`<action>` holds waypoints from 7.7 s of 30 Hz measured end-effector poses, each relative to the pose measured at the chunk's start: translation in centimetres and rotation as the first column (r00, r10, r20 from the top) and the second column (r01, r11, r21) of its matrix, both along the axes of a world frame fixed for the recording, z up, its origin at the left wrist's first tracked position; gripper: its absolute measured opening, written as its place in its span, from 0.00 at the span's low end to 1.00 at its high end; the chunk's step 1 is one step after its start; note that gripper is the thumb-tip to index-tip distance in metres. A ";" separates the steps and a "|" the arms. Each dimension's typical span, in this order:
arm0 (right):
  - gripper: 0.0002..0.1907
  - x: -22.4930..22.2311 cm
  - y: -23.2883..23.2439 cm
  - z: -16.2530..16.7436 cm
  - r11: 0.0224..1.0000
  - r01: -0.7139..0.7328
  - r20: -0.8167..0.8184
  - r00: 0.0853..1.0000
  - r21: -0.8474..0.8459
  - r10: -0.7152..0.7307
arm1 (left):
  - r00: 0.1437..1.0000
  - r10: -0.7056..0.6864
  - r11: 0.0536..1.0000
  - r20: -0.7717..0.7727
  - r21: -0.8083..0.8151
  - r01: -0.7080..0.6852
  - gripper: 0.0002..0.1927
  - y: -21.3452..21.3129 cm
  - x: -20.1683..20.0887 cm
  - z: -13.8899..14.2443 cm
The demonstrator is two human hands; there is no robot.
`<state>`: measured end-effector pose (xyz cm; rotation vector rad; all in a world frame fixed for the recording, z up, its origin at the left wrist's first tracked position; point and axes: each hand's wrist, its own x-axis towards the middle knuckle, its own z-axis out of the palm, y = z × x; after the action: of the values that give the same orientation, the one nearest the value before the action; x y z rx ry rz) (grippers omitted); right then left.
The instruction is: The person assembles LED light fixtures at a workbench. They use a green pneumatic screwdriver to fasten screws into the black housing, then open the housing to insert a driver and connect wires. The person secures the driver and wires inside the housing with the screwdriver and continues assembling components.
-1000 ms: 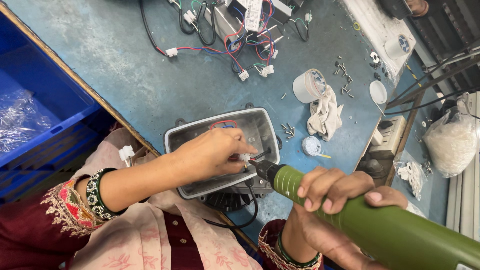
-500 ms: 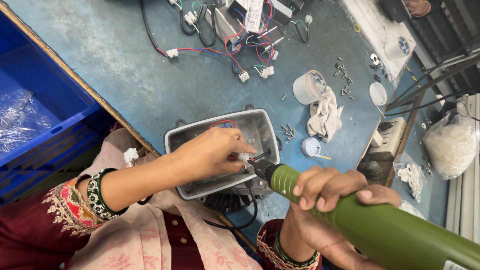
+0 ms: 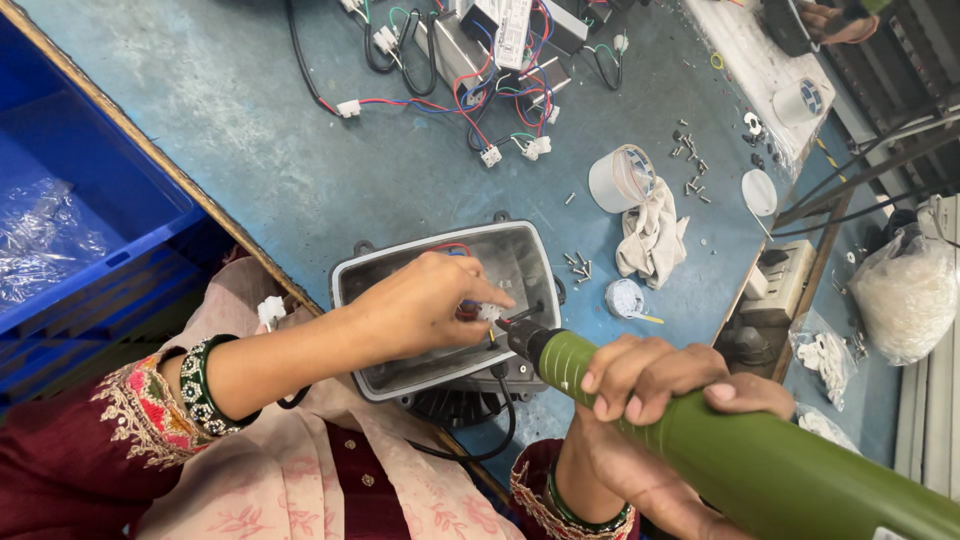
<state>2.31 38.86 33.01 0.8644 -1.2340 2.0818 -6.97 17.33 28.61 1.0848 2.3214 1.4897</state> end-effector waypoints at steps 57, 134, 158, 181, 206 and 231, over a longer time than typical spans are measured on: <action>0.06 -3.2 1.3 -1.9 0.244 0.068 0.063 0.870 0.967 -0.490 | 0.691 -0.358 0.927 0.628 0.326 0.184 0.12 -0.1 -2.8 -1.7; 0.07 -6.4 2.9 -1.7 0.180 -0.137 0.195 0.913 0.974 -0.360 | 0.745 -0.152 0.987 0.649 0.132 0.087 0.13 0.3 -1.1 -0.3; 0.06 -7.6 3.7 -1.2 0.128 -0.230 0.257 0.930 0.965 -0.264 | 0.808 -0.148 0.986 0.571 0.153 0.072 0.13 0.7 -0.3 -0.7; 0.06 -4.9 1.5 -3.2 0.336 0.159 0.022 0.878 0.928 -0.478 | 0.882 0.013 0.994 0.472 0.087 -0.062 0.14 -0.3 -0.1 0.0; 0.08 -3.9 1.0 -5.0 0.387 0.301 -0.051 0.842 0.872 -0.538 | 0.908 0.036 0.995 0.418 0.071 -0.072 0.14 0.2 0.2 0.2; 0.16 -3.3 1.4 -4.0 0.434 0.116 0.147 0.837 0.893 -0.527 | 0.998 0.031 0.996 0.062 -0.080 -0.026 0.15 1.0 0.9 2.4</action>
<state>-1.02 40.23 28.98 0.4439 -2.5718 1.2271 -6.12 18.30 31.05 0.9744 2.3409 1.4075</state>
